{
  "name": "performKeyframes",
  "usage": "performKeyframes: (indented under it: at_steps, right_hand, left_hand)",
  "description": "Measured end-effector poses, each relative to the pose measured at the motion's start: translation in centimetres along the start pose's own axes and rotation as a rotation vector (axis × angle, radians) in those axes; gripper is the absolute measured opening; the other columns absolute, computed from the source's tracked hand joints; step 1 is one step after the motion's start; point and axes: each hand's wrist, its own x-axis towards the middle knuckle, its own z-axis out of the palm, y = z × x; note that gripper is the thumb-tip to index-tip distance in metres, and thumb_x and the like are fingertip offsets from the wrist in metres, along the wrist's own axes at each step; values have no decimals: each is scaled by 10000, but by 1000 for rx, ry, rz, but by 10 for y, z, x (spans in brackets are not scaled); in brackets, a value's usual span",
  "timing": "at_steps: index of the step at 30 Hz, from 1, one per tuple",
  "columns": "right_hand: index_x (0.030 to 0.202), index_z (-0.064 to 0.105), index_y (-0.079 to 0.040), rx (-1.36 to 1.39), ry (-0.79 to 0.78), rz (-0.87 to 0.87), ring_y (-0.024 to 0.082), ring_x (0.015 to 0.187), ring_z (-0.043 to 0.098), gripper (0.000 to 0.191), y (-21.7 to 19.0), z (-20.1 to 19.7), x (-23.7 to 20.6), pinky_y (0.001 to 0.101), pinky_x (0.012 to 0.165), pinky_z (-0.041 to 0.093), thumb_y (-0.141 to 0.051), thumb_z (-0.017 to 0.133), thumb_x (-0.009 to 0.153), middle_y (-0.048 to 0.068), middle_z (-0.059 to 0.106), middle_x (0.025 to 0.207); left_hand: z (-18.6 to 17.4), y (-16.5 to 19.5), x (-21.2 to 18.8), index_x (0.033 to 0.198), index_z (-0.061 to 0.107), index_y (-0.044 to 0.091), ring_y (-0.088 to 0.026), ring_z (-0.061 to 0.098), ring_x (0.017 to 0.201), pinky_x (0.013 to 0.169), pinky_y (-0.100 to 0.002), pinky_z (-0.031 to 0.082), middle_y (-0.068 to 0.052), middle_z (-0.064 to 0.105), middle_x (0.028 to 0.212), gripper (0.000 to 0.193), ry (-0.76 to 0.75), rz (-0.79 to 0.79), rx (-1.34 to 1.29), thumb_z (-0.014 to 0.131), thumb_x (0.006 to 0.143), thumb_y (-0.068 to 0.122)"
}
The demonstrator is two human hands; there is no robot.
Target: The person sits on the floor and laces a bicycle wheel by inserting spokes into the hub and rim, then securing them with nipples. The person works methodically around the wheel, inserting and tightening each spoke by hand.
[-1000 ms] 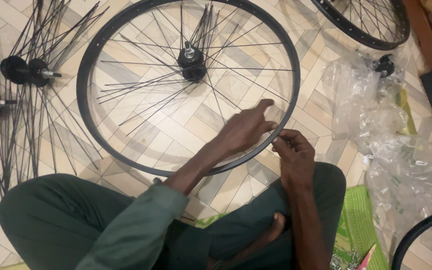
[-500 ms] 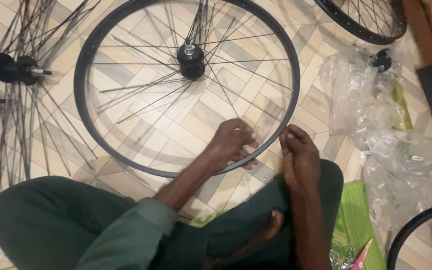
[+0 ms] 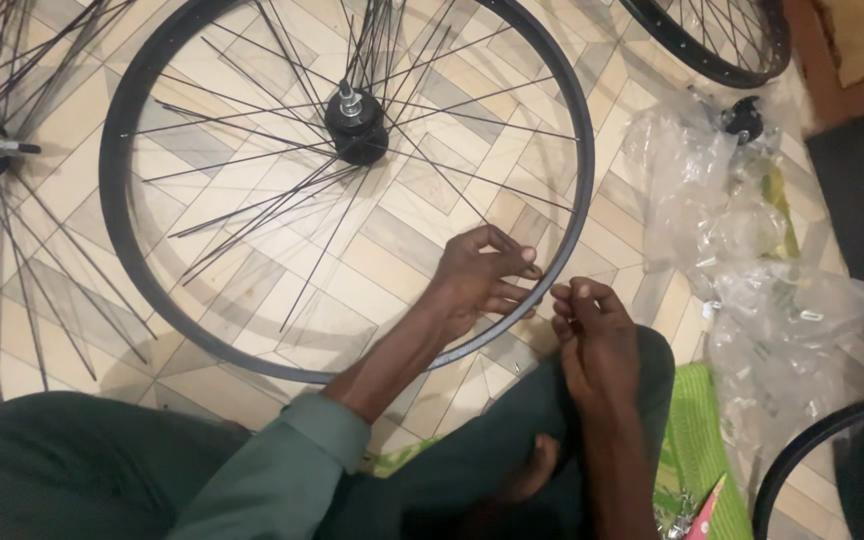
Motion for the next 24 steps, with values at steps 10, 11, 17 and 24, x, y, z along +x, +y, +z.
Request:
performKeyframes:
  at_steps: [10,11,17,24]
  right_hand:
    - [1149,677,41,-144,18,-130,156,858,659,194,-5,34,1,257,788,564,-29,648,970,103,711,1009]
    - [1133,683,47,-175,14,-147,162,839,654,183,-6,37,-1,263,777,562,-12,659,961,104,716,1000]
    - [1063,701,6,-359,-39,-384,124,819,623,163,-9,47,-9,239,731,516,8,740,905,64,702,946]
    - [1016,678,-16,-572,-104,-411,72,814,609,124,-22,46,-19,209,728,488,-9,746,912,24,683,914]
  left_hand:
    - [0,12,3,1116,403,16,-293,746,672,503,-347,597,-256,714,944,275,100,72,87,496,1037,262]
    - [-1,12,4,1105,405,18,-294,749,671,500,-346,594,-256,713,946,272,105,67,87,500,1036,264]
    - [-5,6,4,1051,409,15,-315,733,633,477,-373,592,-271,706,927,275,74,91,31,547,1026,253]
    - [-2,1,9,1037,411,35,-321,731,621,467,-390,598,-252,699,903,259,66,81,18,555,1018,249]
